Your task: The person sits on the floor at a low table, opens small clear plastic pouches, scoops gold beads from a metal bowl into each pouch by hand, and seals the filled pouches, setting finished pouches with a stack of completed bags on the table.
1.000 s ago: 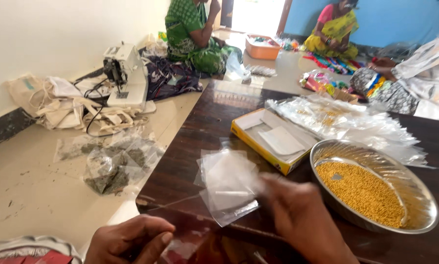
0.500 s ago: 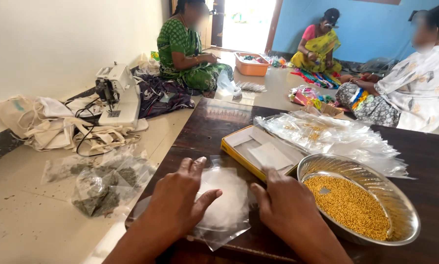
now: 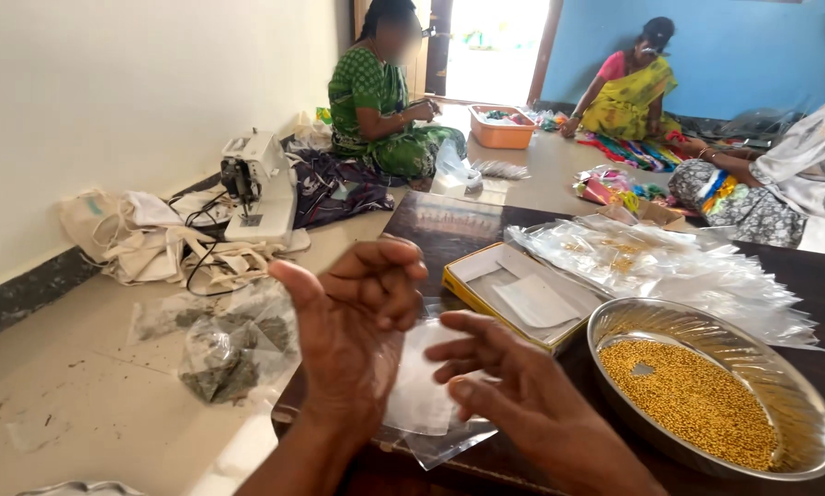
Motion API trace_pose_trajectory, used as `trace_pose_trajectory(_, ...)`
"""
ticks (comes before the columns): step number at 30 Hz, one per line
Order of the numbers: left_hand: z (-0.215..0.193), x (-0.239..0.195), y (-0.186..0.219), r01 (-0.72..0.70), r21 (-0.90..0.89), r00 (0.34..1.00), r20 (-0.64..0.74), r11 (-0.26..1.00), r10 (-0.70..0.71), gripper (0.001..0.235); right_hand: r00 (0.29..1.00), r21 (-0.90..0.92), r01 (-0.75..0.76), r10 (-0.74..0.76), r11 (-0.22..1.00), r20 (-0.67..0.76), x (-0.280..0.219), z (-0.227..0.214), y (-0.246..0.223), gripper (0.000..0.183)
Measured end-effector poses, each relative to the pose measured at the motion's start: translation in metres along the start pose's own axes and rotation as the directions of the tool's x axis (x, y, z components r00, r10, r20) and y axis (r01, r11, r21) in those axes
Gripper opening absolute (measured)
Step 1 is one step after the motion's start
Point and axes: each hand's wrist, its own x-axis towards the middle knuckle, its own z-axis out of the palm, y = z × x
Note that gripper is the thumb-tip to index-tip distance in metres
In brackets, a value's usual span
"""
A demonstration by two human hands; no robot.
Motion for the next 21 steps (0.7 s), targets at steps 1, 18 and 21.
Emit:
trace_pose_trajectory(1,0.001,0.000,-0.005,0.020,-0.023,1.000,-0.002,1.000,-0.021,0.092,0.997,0.065,-0.053,0.057,0.996,-0.053,0.002,0.000,0.009,0.056)
trace_pose_trajectory(18,-0.060,-0.033,-0.042,-0.540,0.840,0.678,0.393,-0.059,-0.621,0.069,0.907,-0.894,-0.414,-0.013,0.170,-0.422,0.015,-0.043,0.010,0.045)
trace_pose_trajectory(21,-0.053,-0.033,-0.041,-0.515,0.856,0.571,0.312,-0.035,-0.759,0.077,0.932,-0.925,-0.361,0.037,0.117,-0.360,0.017,-0.053,0.036,0.026)
